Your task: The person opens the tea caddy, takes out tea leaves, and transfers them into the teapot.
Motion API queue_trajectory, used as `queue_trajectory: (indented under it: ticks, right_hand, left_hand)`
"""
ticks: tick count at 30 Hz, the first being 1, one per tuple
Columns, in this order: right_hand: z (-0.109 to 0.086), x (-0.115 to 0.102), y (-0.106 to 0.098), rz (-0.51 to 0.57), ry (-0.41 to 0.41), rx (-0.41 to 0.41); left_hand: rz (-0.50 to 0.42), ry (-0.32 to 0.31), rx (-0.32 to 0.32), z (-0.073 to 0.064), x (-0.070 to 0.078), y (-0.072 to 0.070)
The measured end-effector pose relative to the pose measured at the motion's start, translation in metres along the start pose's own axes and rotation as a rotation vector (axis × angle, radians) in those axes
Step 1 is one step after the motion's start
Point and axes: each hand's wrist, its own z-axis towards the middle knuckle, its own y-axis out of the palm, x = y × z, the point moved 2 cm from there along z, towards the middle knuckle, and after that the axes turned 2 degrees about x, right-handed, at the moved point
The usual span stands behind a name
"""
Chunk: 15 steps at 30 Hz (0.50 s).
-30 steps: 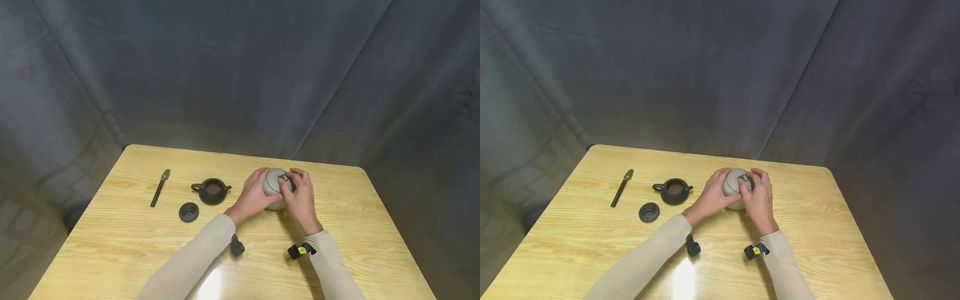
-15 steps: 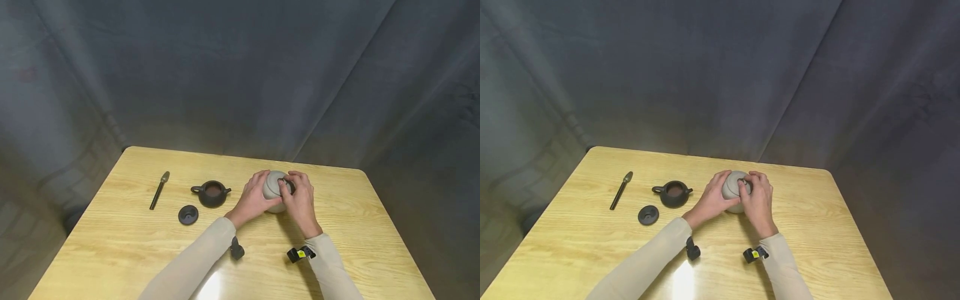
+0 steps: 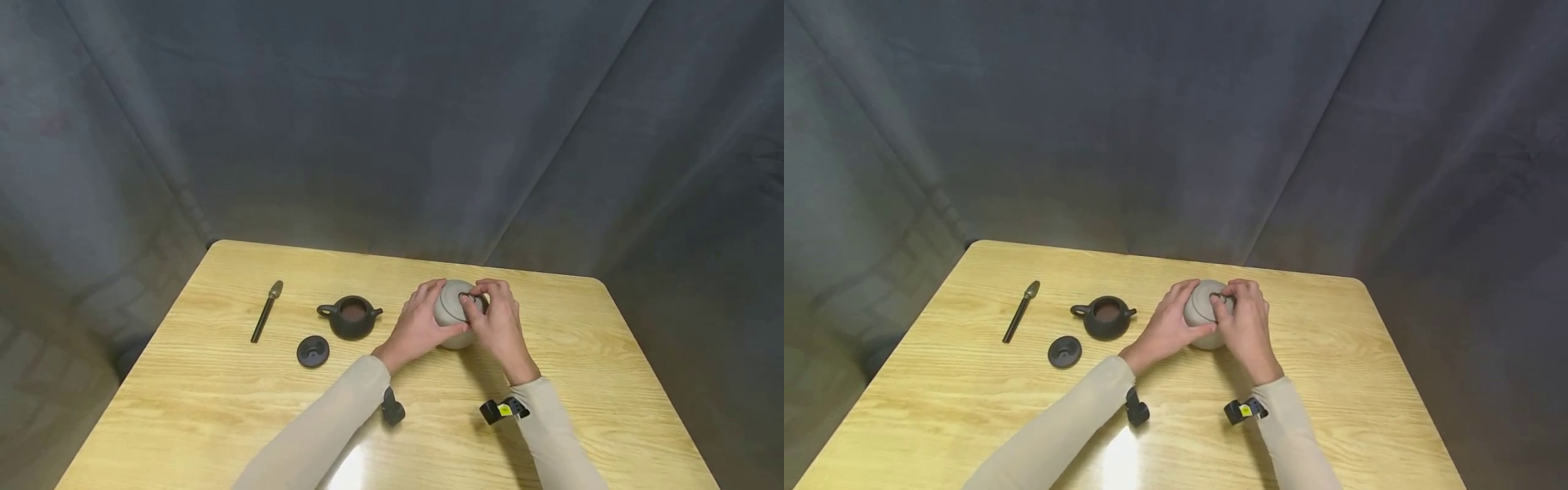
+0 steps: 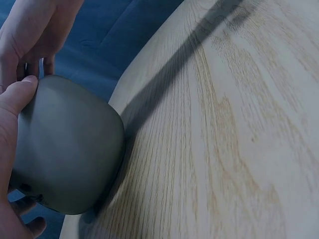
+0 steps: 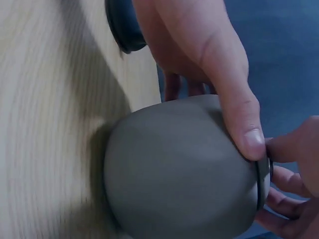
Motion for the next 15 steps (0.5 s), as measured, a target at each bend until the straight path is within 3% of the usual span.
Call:
queue_trajectory:
  ticks: [8, 15]
  right_hand:
    - [0.001, -0.004, -0.002, 0.01, 0.076, 0.002]
    - [0.008, -0.013, -0.012, -0.095, 0.173, -0.078]
  left_hand:
    - [0.025, 0.018, 0.01, 0.0, 0.001, 0.0]
    - [0.029, 0.004, -0.002, -0.001, 0.002, -0.001]
